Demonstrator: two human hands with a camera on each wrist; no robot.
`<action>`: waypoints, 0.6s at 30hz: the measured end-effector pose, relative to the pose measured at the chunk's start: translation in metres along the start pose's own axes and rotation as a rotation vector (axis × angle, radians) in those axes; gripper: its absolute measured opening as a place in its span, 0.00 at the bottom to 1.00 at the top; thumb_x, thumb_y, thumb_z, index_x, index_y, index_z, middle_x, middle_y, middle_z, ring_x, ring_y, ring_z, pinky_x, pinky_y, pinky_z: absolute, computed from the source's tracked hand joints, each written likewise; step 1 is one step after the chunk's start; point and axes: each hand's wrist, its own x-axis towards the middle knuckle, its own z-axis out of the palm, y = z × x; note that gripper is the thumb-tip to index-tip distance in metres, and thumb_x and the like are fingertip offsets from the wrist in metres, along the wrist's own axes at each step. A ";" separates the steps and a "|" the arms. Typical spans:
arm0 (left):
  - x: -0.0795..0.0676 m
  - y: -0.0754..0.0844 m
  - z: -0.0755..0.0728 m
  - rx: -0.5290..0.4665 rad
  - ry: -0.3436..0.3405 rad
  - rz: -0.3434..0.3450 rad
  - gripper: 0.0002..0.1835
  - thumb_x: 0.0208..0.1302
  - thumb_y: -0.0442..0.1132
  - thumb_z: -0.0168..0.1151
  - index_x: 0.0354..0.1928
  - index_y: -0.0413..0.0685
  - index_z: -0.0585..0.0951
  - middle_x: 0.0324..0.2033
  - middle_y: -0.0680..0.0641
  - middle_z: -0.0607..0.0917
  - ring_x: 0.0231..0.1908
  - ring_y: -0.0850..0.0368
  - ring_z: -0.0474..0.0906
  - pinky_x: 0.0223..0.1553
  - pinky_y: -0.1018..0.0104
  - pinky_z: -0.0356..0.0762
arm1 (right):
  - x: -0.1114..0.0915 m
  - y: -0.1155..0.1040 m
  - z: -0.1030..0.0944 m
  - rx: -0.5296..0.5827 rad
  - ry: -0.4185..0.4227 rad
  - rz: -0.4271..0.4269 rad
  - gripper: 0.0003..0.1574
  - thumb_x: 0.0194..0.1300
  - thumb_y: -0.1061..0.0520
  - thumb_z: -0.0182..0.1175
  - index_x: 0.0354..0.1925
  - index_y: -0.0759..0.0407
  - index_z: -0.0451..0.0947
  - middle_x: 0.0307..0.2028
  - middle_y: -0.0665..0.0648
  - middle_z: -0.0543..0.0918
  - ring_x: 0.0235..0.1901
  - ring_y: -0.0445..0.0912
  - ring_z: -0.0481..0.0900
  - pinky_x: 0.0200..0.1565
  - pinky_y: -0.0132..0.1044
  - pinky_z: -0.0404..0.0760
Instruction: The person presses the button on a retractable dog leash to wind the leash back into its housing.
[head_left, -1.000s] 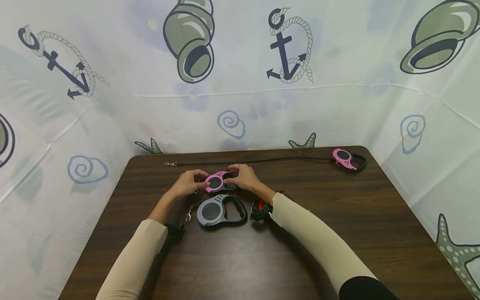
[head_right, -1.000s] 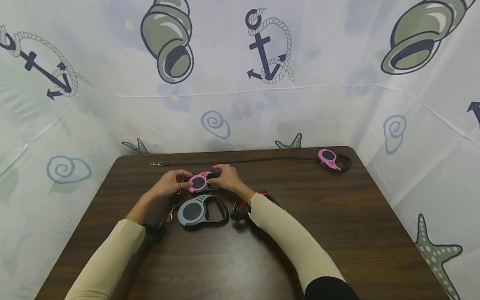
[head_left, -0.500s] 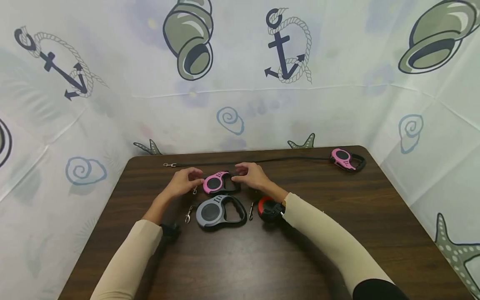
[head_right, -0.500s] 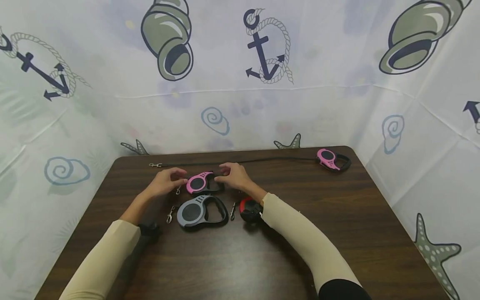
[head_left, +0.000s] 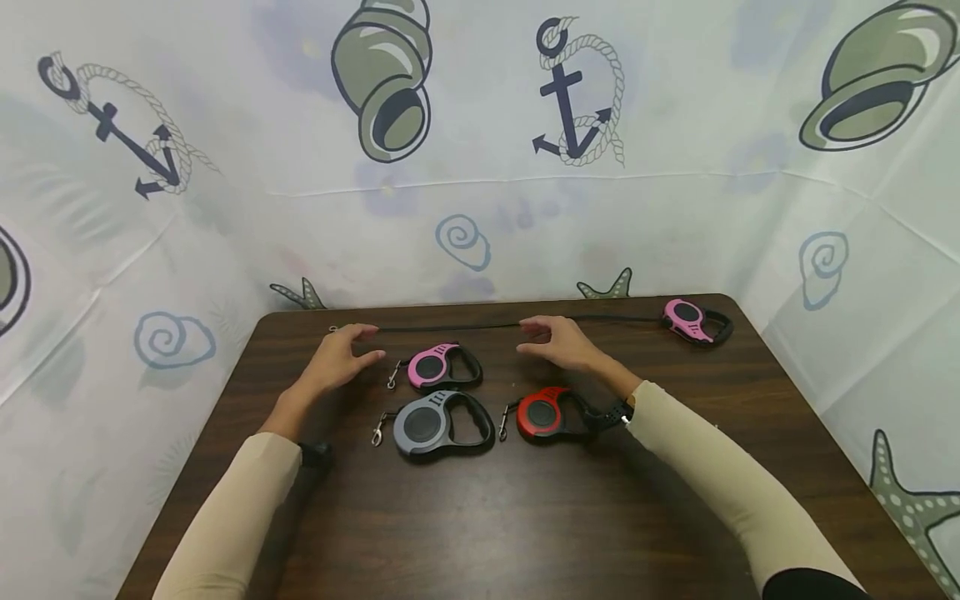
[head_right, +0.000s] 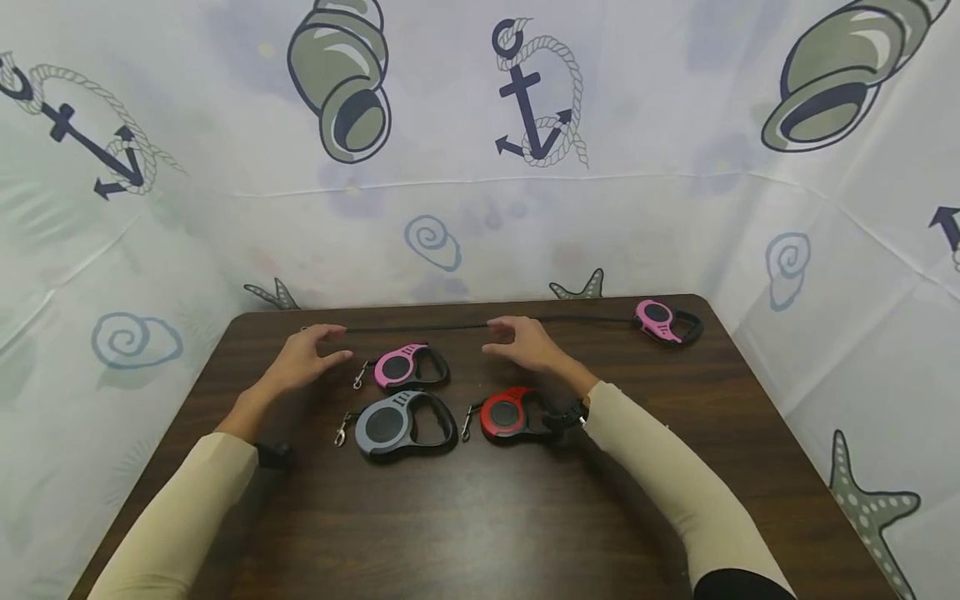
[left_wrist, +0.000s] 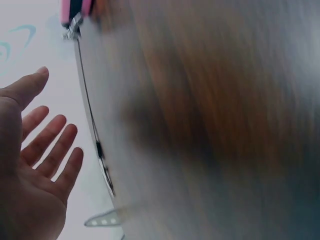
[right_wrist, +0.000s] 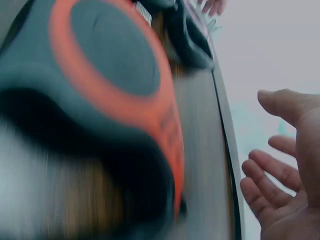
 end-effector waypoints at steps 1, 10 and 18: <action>-0.001 -0.003 -0.002 0.011 0.004 -0.007 0.31 0.71 0.44 0.72 0.69 0.35 0.77 0.63 0.31 0.81 0.63 0.32 0.77 0.67 0.33 0.69 | -0.003 0.003 -0.005 -0.033 -0.008 -0.018 0.36 0.70 0.52 0.72 0.70 0.65 0.76 0.65 0.69 0.81 0.63 0.64 0.80 0.64 0.58 0.79; -0.002 -0.017 -0.013 0.048 0.004 -0.020 0.32 0.71 0.45 0.72 0.70 0.36 0.76 0.69 0.30 0.75 0.67 0.29 0.72 0.68 0.32 0.68 | -0.026 0.026 -0.048 -0.236 -0.046 -0.154 0.38 0.67 0.51 0.75 0.68 0.66 0.77 0.64 0.68 0.82 0.64 0.64 0.79 0.65 0.61 0.76; 0.003 -0.025 -0.014 0.058 -0.009 -0.014 0.34 0.70 0.45 0.73 0.71 0.35 0.74 0.70 0.29 0.74 0.68 0.29 0.71 0.68 0.32 0.67 | -0.047 0.043 -0.076 -0.297 -0.053 -0.162 0.40 0.64 0.51 0.77 0.68 0.65 0.77 0.63 0.67 0.82 0.64 0.64 0.79 0.63 0.63 0.77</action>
